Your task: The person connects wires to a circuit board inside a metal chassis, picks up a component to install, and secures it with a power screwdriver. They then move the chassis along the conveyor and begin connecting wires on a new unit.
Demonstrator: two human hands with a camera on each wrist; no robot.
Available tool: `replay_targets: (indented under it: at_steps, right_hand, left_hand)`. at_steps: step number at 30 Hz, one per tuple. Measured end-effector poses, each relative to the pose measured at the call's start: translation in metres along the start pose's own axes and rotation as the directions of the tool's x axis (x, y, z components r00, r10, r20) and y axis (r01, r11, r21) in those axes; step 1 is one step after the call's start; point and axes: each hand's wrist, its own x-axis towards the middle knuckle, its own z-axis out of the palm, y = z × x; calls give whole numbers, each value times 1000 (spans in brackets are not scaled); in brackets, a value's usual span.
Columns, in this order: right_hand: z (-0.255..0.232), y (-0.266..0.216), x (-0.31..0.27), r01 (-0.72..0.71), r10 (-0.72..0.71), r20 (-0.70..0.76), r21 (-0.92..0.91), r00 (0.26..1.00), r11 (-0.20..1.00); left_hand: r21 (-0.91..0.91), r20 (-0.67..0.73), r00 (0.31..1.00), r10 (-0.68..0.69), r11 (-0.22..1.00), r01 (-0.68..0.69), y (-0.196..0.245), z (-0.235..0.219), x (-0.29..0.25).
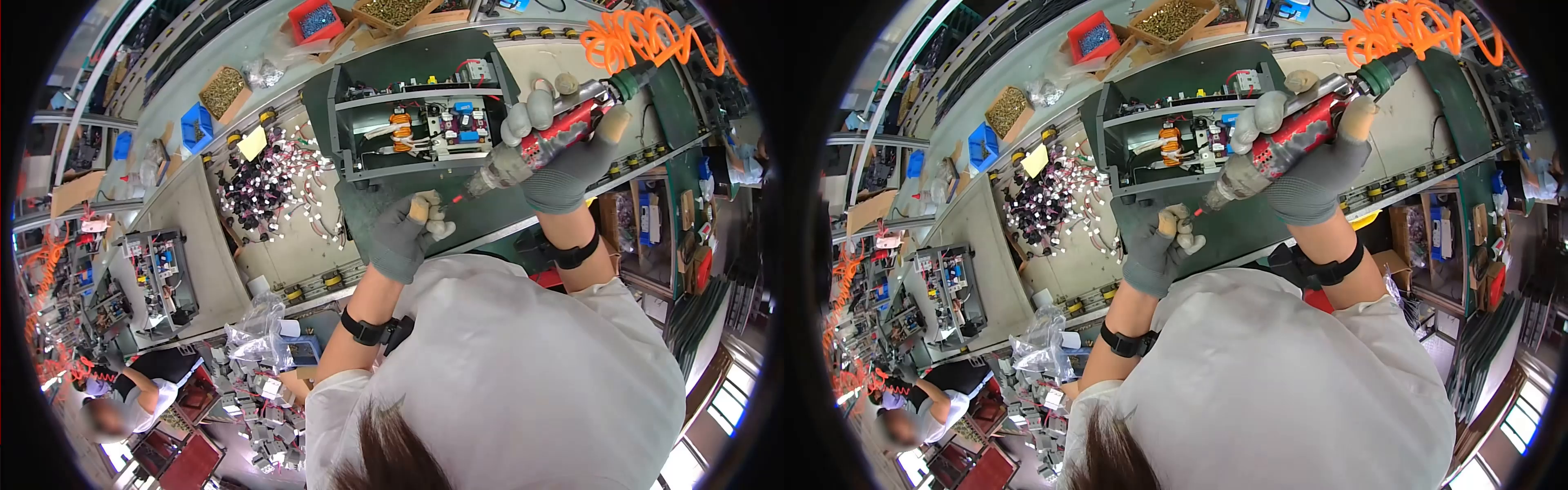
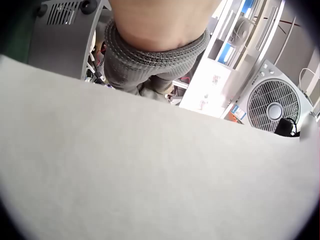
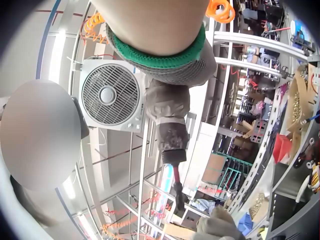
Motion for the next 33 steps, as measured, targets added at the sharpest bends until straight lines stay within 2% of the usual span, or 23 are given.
replay_targets:
  at_steps: [7, 9, 12, 15, 19, 21, 25, 27, 31, 32, 33]
  right_hand:
    - [-3, 7, -1, 55, -60, -117, -46, 991, 997]
    - [-5, 8, -3, 83, -107, -163, -147, 981, 986]
    - [-1, 8, -7, 64, -103, -178, -214, 979, 975]
    - [-6, 9, -12, 88, -112, -138, -173, 984, 981]
    - [-2, 12, -17, 163, -187, -110, -193, 976, 968]
    - [-11, 10, -19, 158, -179, -82, -213, 980, 964]
    - [-14, 7, -21, 163, -177, -57, -192, 983, 968]
    - [-15, 5, -17, 177, -188, -48, -186, 981, 966]
    - [-11, -3, -16, 166, -186, -129, -151, 974, 974]
    - [-12, -5, -14, 173, -192, -146, -136, 970, 976]
    - [-11, -7, -13, 177, -196, -147, -134, 969, 975]
  left_hand:
    - [8, -41, 999, -24, 1000, 24, 0, 6, 1]
    - [1, -44, 999, -26, 1000, 26, 1, 7, 3]
    - [-18, -82, 996, -26, 1000, 24, 2, 12, 5]
    - [-15, -73, 996, -48, 999, 47, 4, 13, 6]
    - [-30, -82, 992, -93, 995, 91, 8, 14, 10]
    - [18, -80, 990, -116, 993, 117, 8, 13, 12]
    - [48, -147, 986, -81, 995, 89, 12, 26, 11]
    - [-66, -2, 995, -99, 993, 99, 11, 20, 15]
    - [-174, 40, 999, -35, 984, 41, 14, 5, 37]
    - [479, -119, 967, 225, 866, -142, 9, -14, 51]
    - [930, -71, 859, 507, 344, -126, 9, -24, 63]
